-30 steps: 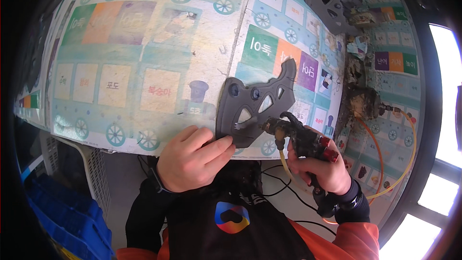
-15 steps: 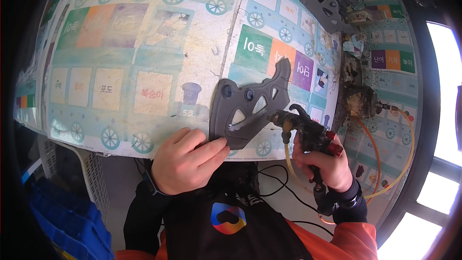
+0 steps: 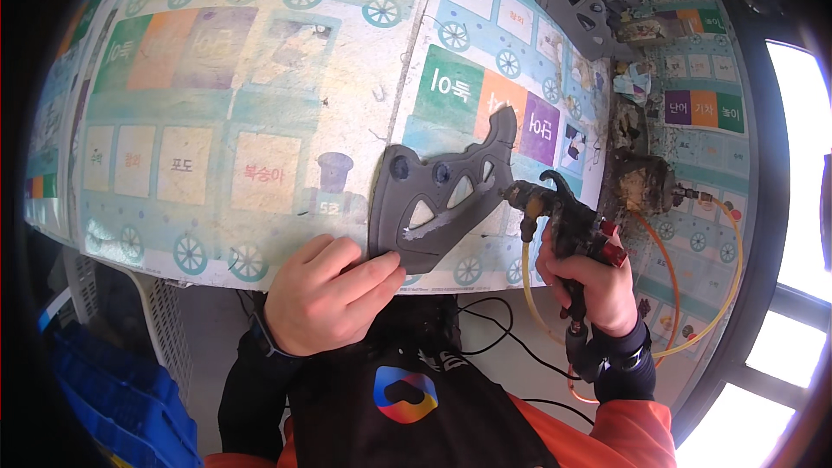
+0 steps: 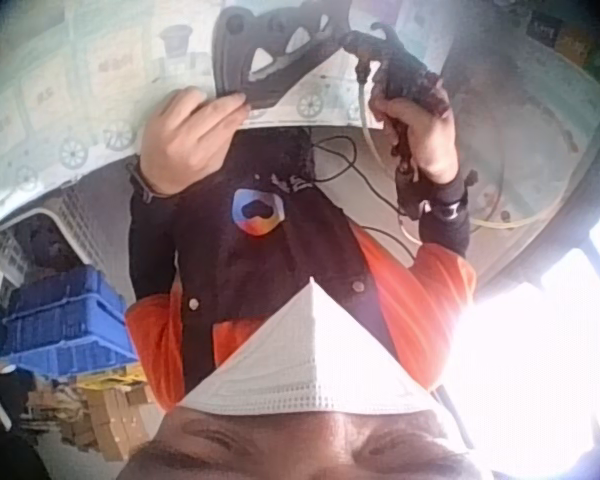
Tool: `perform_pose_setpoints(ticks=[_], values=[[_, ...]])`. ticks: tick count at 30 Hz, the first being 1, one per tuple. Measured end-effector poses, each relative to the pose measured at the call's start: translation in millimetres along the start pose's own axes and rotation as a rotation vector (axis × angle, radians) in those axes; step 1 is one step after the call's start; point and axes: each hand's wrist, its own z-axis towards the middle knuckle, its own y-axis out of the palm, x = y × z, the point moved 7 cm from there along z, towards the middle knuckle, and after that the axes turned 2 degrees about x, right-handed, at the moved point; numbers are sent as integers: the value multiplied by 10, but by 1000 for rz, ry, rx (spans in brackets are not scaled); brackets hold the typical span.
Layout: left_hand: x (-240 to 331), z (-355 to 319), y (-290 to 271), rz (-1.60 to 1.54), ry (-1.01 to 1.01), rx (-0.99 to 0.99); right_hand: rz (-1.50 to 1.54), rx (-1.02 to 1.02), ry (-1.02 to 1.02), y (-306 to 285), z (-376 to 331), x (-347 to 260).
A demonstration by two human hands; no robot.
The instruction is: Applying adhesive to grey shoe upper components using a handheld glue gun.
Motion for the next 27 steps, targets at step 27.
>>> perform_pose_setpoints(ticks=[27], values=[[-28, -21, 11, -27, -34, 24, -38, -15, 12, 92, 48, -48]])
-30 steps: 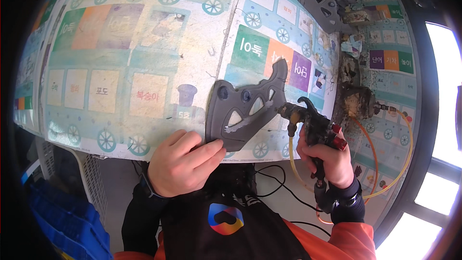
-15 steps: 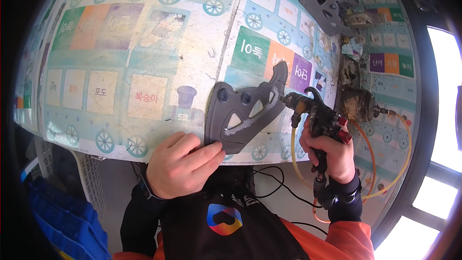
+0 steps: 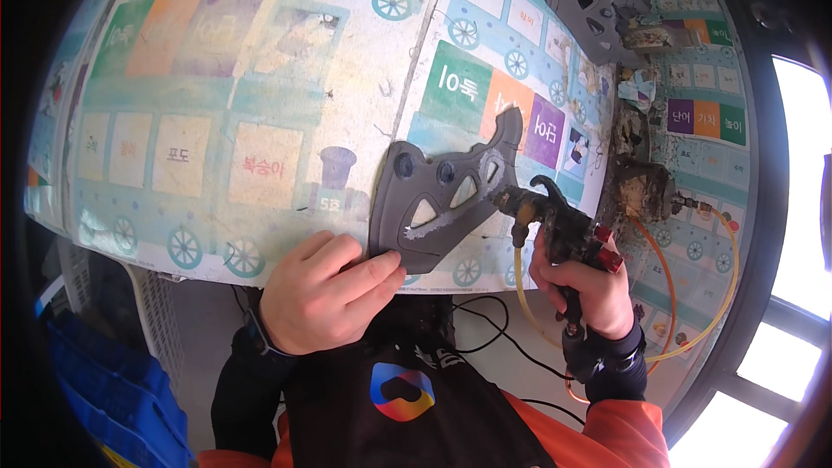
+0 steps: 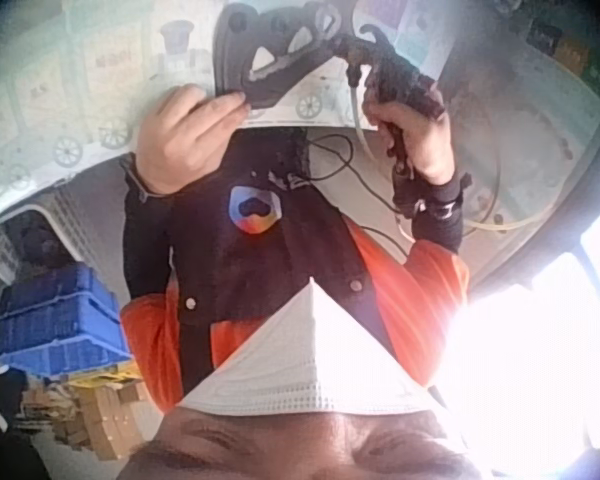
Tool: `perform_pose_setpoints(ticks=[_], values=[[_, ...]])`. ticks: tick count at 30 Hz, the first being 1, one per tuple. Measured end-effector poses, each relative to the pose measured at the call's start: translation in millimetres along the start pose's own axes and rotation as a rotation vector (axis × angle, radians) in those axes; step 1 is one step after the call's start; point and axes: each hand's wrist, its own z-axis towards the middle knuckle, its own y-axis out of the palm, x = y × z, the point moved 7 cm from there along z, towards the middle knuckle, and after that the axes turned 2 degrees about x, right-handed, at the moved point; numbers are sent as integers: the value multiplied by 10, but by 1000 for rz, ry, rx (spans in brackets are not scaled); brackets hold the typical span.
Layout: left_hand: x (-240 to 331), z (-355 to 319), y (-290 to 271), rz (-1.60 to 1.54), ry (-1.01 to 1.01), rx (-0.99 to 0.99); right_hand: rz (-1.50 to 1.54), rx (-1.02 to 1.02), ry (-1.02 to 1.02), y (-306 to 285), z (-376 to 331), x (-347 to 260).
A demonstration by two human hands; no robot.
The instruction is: Applying adhesive to grey shoe upper components using a handheld glue gun.
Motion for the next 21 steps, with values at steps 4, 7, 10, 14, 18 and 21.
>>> perform_pose_setpoints(ticks=[4, 7, 10, 14, 18, 21], values=[[5, -2, 1, 1, 2, 2, 36, -14, 42, -1, 9, 48], [8, 3, -4, 4, 3, 7, -5, 10, -47, 42, 17, -23], [6, 7, -13, 2, -3, 17, -9, 38, -43, 76, 18, -53], [5, 6, -18, 3, -3, 17, 9, 29, -50, 83, 18, -90], [4, -1, -15, 3, 0, 7, 49, -74, -14, 121, 24, -58], [-1, -8, -11, -2, -7, 8, 63, -101, -4, 143, 25, -24]])
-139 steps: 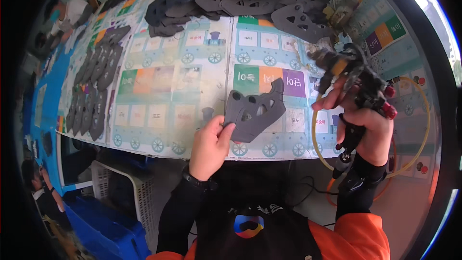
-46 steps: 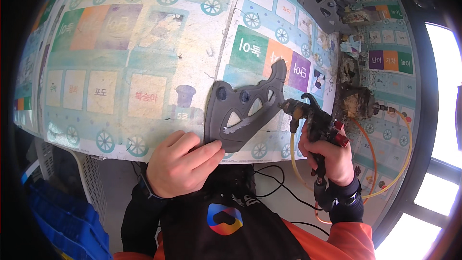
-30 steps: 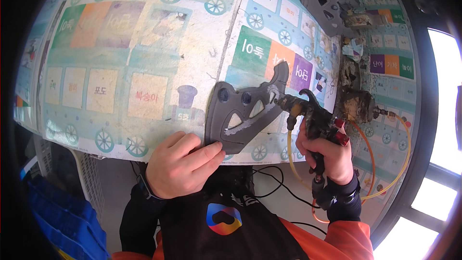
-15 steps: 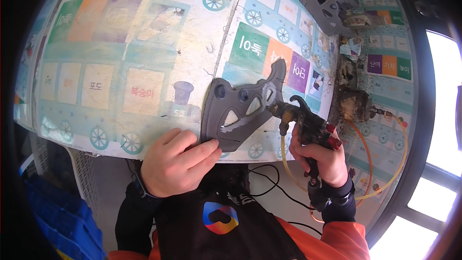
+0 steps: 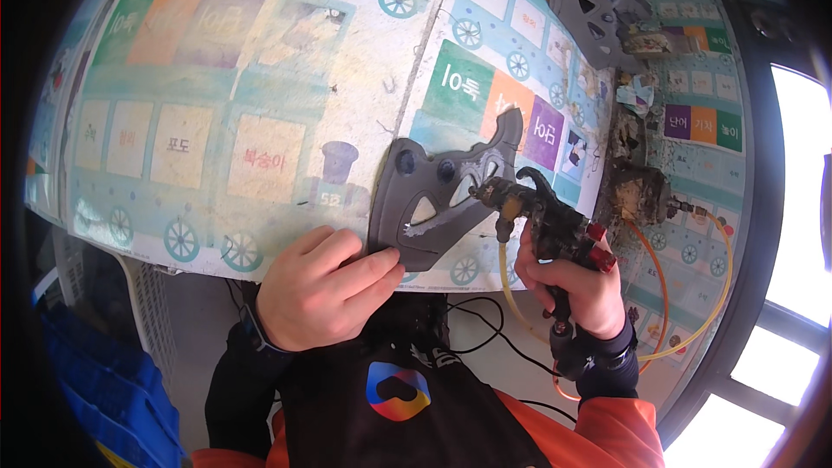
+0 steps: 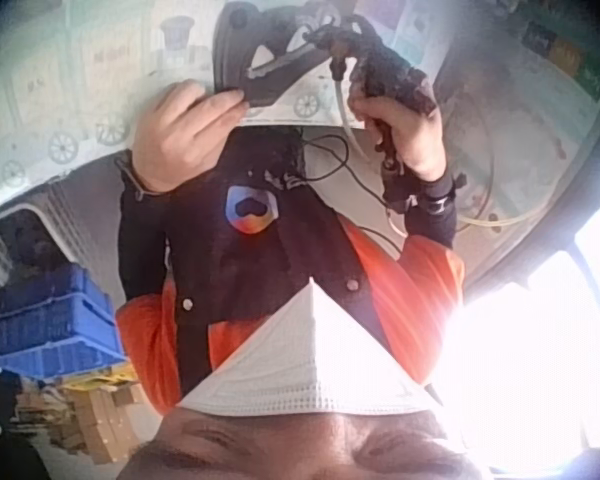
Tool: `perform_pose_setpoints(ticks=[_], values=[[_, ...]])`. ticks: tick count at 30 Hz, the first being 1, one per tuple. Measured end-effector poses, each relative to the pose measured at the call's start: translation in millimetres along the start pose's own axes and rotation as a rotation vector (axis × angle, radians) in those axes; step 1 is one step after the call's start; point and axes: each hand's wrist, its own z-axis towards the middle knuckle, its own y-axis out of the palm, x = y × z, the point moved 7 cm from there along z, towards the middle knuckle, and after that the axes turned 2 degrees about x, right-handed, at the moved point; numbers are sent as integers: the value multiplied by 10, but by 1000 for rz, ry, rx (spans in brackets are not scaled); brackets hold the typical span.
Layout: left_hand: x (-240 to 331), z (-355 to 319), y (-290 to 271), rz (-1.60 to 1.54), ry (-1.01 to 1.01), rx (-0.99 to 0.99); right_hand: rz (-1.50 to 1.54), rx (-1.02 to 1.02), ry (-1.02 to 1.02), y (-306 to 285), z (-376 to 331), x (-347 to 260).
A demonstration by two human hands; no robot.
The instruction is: Applying adhesive to grey shoe upper components using a handheld glue gun.
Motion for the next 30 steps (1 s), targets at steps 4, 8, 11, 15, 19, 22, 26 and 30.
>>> perform_pose_setpoints(ticks=[4, 8, 11, 15, 19, 22, 26, 30], values=[[-6, -8, -1, -6, 4, -8, 4, -18, 46, 41, -17, 57], [-4, -10, -6, -5, 23, -27, -11, -33, 78, 79, -49, 90], [-1, -13, -9, -3, 29, -23, -42, -49, 82, 104, -60, 105], [-3, -18, 1, -3, 27, -21, -34, -97, 100, 166, -75, 134], [-1, -30, 6, -2, 31, -27, -29, -81, 99, 180, -73, 126], [-11, -33, 4, -4, 16, -11, -25, -98, 78, 210, -53, 85], [-15, -44, -1, -4, 15, 9, -28, -119, 52, 269, -34, 28], [-18, -57, 1, -7, 23, 8, -31, -94, 37, 293, -31, -9]])
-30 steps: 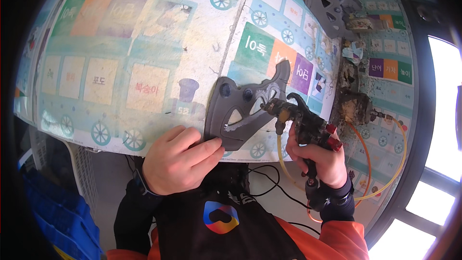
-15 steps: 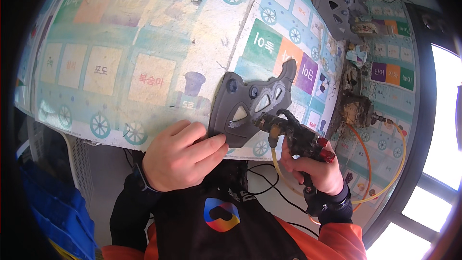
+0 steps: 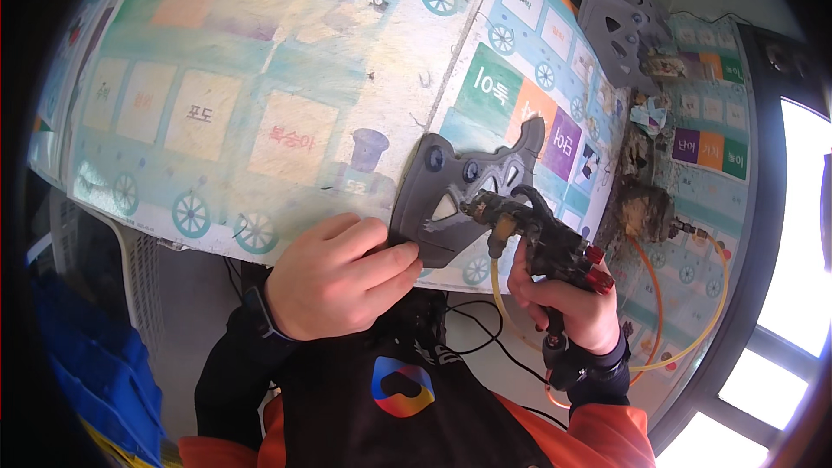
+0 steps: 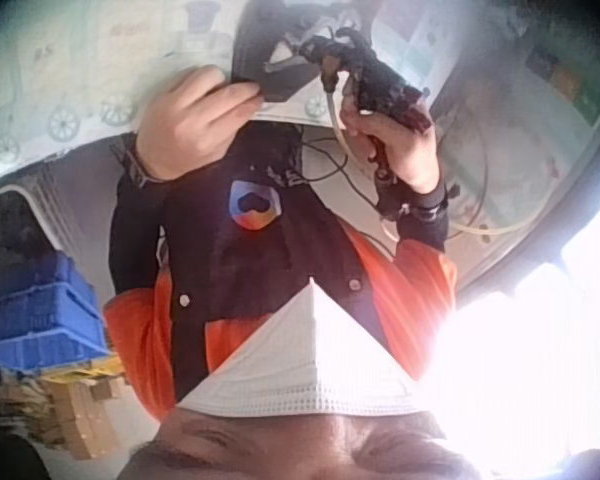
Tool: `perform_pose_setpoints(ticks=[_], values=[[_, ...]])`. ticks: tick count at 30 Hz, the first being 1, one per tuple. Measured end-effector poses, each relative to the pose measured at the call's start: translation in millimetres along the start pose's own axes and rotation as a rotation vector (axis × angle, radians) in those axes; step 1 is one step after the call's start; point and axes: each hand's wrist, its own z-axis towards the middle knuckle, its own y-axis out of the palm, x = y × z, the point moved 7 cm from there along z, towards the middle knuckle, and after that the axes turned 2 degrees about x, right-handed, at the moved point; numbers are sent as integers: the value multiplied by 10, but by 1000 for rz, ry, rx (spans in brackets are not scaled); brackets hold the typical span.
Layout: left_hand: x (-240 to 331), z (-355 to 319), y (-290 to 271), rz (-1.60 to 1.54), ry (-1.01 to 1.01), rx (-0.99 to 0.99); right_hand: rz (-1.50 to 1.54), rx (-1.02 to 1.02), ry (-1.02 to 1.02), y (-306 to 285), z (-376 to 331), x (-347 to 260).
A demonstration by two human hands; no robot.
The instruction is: Applying adhesive to grey shoe upper components using a handheld glue gun.
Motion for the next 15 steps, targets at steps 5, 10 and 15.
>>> perform_pose_setpoints(ticks=[5, 10, 15], values=[[0, 1, -9, -7, 2, 8, 8, -25, -1, 59, 10, -4], [3, 20, -27, -12, 5, 13, -24, -68, 22, 158, 17, -11], [-3, 10, -32, -10, 11, 4, -67, -67, 66, 206, -18, 52]])
